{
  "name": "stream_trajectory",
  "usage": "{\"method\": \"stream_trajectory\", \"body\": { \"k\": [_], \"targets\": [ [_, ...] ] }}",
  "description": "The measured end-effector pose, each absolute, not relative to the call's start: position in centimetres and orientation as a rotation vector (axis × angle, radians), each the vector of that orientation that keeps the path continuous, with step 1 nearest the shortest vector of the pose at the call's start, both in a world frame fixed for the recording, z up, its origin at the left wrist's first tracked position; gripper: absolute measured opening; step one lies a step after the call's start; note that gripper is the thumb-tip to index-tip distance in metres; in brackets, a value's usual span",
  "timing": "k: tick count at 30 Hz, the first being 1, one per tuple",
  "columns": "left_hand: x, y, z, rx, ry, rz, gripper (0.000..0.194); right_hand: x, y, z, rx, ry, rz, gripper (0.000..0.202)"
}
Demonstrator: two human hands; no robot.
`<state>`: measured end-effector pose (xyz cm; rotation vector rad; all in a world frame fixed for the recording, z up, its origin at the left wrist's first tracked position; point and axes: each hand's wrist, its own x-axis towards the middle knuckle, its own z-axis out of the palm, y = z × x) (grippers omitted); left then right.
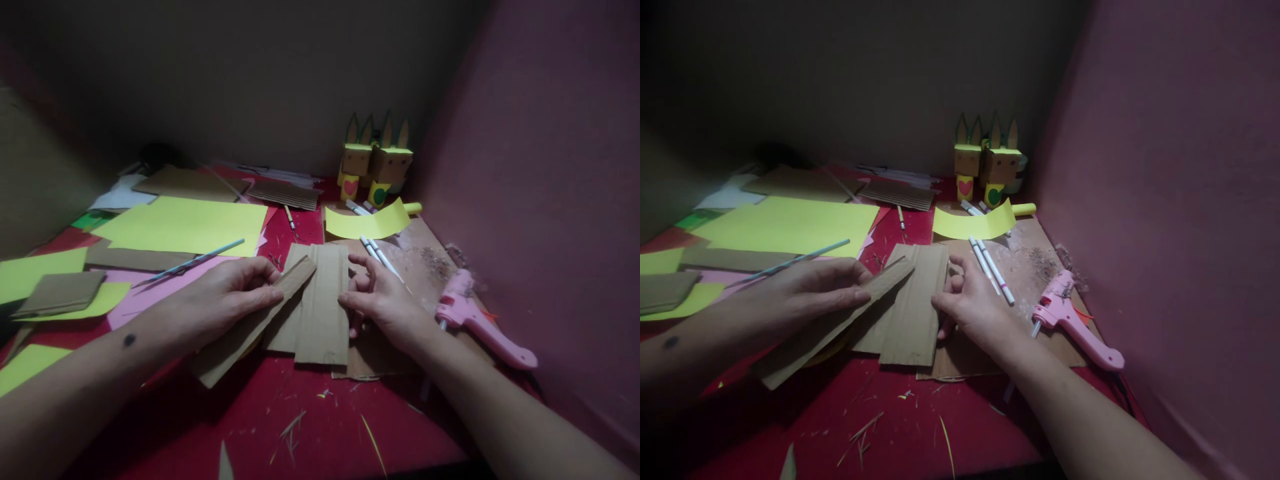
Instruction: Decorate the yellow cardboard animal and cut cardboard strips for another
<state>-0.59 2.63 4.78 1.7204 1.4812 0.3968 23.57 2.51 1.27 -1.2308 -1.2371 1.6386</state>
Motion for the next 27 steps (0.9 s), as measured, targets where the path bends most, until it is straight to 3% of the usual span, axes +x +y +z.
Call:
{"method": "stream_trajectory", "body": {
  "k": [6, 9, 15, 20, 27],
  "targets": [
    [-0.7, 3.0, 4.3, 1.716, 1.479, 0.284, 0.049, 23.5, 2.4, 1.3, -1.264, -1.374, 1.568, 0.074],
    [-0.5, 2.7, 4.7, 1.681, 1.493, 0.233, 0.043, 23.5, 2.4, 1.4, -1.331, -1.424, 1.525, 0.073],
    [0.4, 1.7, 5.3, 1.447, 1.400, 0.319, 0.030, 23.6, 2.0, 1.4, -1.305, -1.431, 1.225, 0.032],
    [1.6, 0.1, 5.1, 1.326, 1.203, 0.438, 0.028, 23.3, 1.3, 1.3, -1.017, -1.236, 1.659, 0.039],
    [2.8, -0.8, 3.9, 1.350, 1.050, 0.385, 0.032, 22.8, 0.8, 1.7, -0.967, -1.275, 1.849, 0.017]
  ]
}}
